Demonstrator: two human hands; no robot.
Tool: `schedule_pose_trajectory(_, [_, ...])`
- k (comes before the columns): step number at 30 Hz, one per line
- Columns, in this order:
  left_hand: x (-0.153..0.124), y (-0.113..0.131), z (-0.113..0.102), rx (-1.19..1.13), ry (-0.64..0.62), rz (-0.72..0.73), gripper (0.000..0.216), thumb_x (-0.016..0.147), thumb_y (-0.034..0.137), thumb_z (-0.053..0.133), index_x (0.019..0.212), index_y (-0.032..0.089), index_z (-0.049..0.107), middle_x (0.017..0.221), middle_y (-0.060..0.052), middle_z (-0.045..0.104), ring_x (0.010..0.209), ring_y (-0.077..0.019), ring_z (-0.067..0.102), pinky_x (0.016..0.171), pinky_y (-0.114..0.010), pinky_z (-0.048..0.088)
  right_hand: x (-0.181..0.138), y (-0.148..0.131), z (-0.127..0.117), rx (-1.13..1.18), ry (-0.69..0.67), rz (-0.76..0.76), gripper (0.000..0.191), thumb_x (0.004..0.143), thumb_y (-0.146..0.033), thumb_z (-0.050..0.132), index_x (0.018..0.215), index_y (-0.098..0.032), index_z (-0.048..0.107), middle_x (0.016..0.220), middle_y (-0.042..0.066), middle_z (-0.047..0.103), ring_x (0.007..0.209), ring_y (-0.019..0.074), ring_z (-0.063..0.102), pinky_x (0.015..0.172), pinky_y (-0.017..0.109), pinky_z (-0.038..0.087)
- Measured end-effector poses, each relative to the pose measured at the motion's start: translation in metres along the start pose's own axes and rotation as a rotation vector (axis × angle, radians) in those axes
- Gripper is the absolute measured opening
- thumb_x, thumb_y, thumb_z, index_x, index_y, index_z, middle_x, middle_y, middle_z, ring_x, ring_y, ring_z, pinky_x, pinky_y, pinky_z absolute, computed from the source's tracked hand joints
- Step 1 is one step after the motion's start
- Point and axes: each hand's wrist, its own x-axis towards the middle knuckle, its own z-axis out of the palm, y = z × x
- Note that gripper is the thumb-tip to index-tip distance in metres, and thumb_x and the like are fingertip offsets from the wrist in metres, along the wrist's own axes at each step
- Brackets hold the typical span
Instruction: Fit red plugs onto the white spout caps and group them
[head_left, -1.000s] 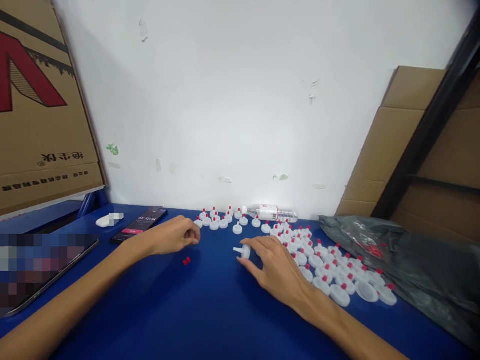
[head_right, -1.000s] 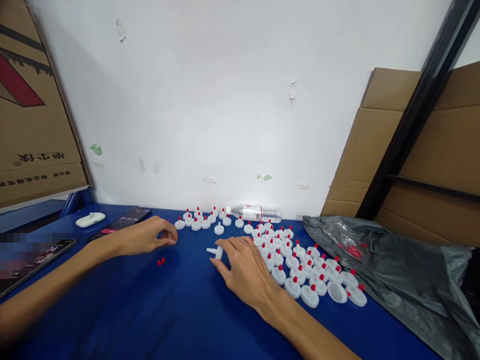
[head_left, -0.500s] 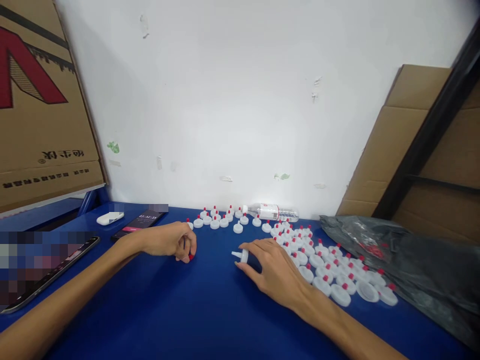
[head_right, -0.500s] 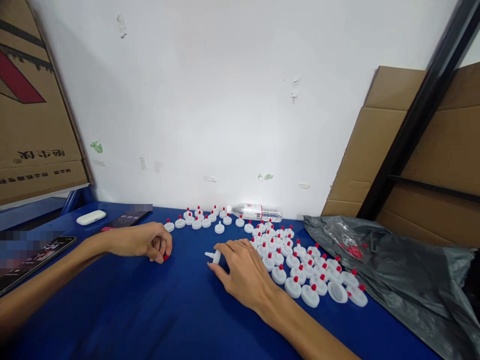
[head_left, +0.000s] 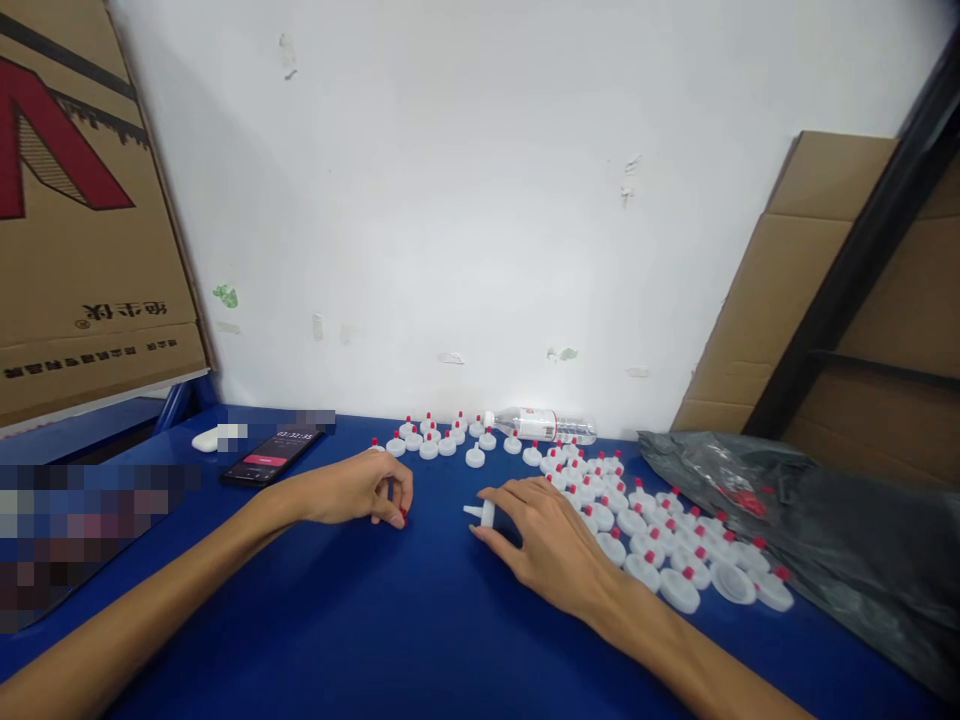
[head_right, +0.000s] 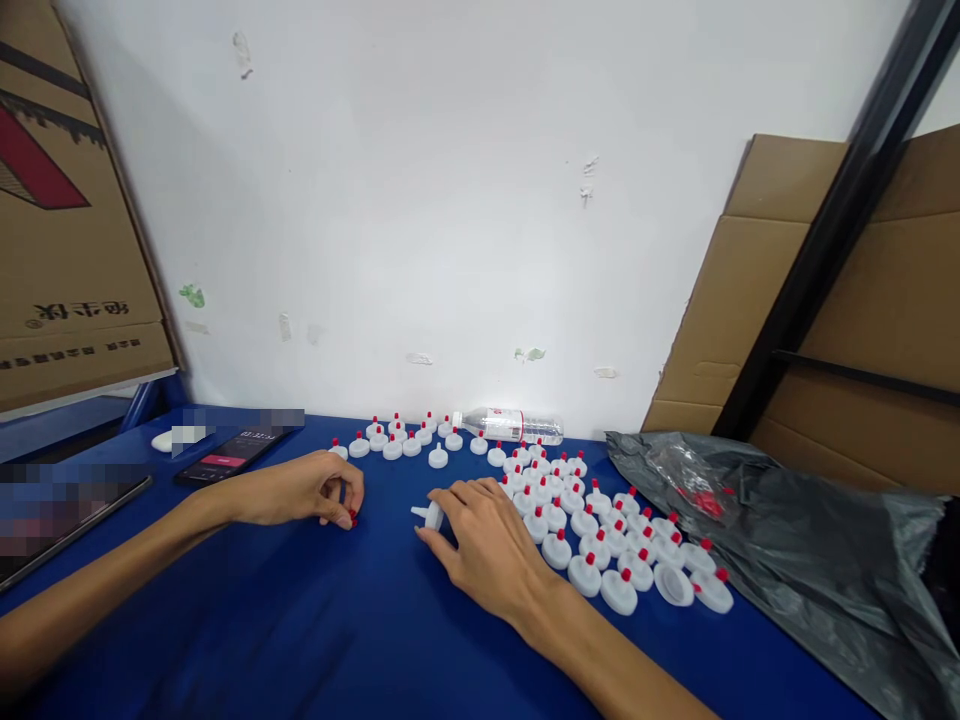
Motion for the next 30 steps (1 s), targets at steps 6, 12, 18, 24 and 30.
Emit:
schedule_pose_trajectory(6, [0.0,0.011,0.007,0.132,0.16,0.06,0.02,0.093,0.038,0.064,0.09,0.019,0.07,0.068,0.0,0.068,0.06,-0.0148,0.061,0.056,-0.023,0.042,0.0,-0.002,-0.003,-0.016,0.01,0.032,0.03,0.1,-0.037,0.058,0.123,-0.019,0.066,0.104,0.009,0.07,0.096,0.0265,0.066,0.091,0.045,0.052])
schedule_pose_trajectory(12, [0.01,0.008,0.035,0.235,0.411,0.317,0.018,0.1,0.032,0.058,0.105,0.021,0.071,0.097,-0.003,0.072,0.082,-0.0156,0.065,0.076,-0.025,0.048,-0.001,0.0,-0.002,-0.03,0.018,0.018,0.031,0.1,-0.036,0.058,0.125,-0.019,0.065,0.105,0.008,0.07,0.097,0.0258,0.066,0.092,0.045,0.051])
schedule_pose_trajectory(18, [0.013,0.009,0.051,0.295,0.474,0.43,0.016,0.102,0.03,0.058,0.109,0.022,0.069,0.103,-0.002,0.072,0.093,-0.017,0.065,0.085,-0.027,0.047,-0.001,-0.001,-0.002,0.026,0.024,0.001,0.031,0.1,-0.035,0.058,0.127,-0.019,0.064,0.107,0.008,0.071,0.099,0.0255,0.066,0.094,0.045,0.05])
schedule_pose_trajectory(24, [0.015,0.012,0.062,0.332,0.504,0.525,0.019,0.104,0.031,0.055,0.109,0.021,0.07,0.101,-0.002,0.074,0.088,-0.0166,0.064,0.083,-0.029,0.045,-0.002,-0.001,0.0,0.081,0.044,-0.025,0.031,0.1,-0.036,0.059,0.127,-0.02,0.064,0.107,0.008,0.072,0.099,0.0254,0.065,0.094,0.044,0.049])
schedule_pose_trajectory(30, [0.015,0.012,0.063,0.358,0.549,0.528,0.019,0.103,0.032,0.056,0.109,0.02,0.07,0.098,-0.001,0.075,0.084,-0.0166,0.064,0.079,-0.029,0.042,-0.003,-0.001,-0.001,0.121,0.072,-0.057,0.029,0.101,-0.035,0.058,0.126,-0.02,0.063,0.109,0.008,0.072,0.099,0.025,0.065,0.093,0.044,0.049])
